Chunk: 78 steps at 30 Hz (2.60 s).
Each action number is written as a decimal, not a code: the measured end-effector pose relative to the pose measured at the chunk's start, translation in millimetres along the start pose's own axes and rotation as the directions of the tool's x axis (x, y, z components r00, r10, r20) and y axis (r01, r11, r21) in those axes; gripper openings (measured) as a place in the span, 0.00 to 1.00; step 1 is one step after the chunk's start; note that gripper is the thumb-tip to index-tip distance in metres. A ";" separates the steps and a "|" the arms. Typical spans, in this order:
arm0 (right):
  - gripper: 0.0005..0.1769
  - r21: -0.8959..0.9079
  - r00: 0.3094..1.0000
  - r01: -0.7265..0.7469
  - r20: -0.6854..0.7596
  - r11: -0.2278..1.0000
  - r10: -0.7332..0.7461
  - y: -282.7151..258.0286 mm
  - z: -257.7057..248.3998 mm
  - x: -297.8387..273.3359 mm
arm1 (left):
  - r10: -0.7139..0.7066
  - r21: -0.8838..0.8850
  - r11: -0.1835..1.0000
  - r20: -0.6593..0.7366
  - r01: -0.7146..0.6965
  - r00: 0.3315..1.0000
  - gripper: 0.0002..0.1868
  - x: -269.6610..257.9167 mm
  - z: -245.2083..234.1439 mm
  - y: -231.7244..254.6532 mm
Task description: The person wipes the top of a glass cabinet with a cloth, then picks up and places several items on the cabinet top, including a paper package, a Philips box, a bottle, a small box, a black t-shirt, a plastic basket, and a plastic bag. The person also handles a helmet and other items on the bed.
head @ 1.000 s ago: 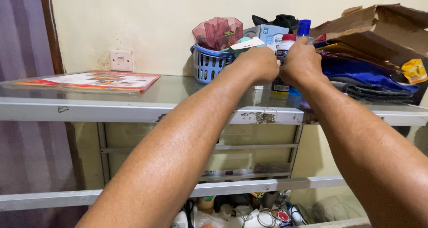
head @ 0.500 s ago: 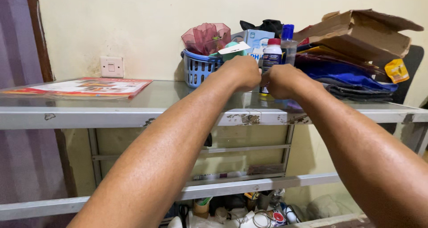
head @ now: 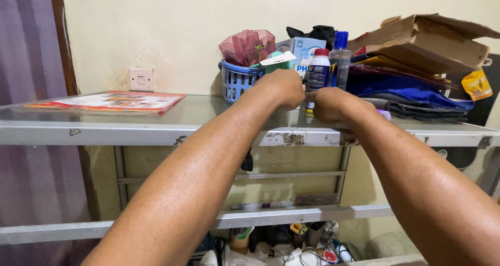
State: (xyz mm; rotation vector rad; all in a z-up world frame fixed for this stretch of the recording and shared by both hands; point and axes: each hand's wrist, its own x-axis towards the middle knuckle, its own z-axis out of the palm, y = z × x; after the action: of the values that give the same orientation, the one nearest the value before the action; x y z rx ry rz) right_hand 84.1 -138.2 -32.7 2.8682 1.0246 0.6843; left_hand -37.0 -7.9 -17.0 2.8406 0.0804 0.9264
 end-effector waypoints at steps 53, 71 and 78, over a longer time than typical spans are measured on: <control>0.11 0.195 0.644 0.436 -0.749 0.879 -0.153 -74.7 -24.3 -264.4 | 0.372 -0.301 0.725 -0.587 -0.619 0.720 0.22 -181.0 26.3 57.1; 0.22 0.454 0.809 0.205 -0.577 0.867 0.111 -164.2 16.3 -430.3 | 0.339 -0.624 0.589 -0.386 -0.513 0.858 0.26 -356.0 55.3 72.4; 0.21 0.497 0.827 0.109 -0.525 0.861 0.199 -164.3 29.3 -481.7 | 0.362 -0.693 0.581 -0.249 -0.427 0.898 0.26 -395.1 67.7 97.3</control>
State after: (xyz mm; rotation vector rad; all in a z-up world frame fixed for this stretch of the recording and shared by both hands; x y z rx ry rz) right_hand -333.8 -298.3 -276.7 3.2061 1.3767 1.5590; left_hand -315.7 -151.3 -285.1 2.0575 -0.7857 0.8696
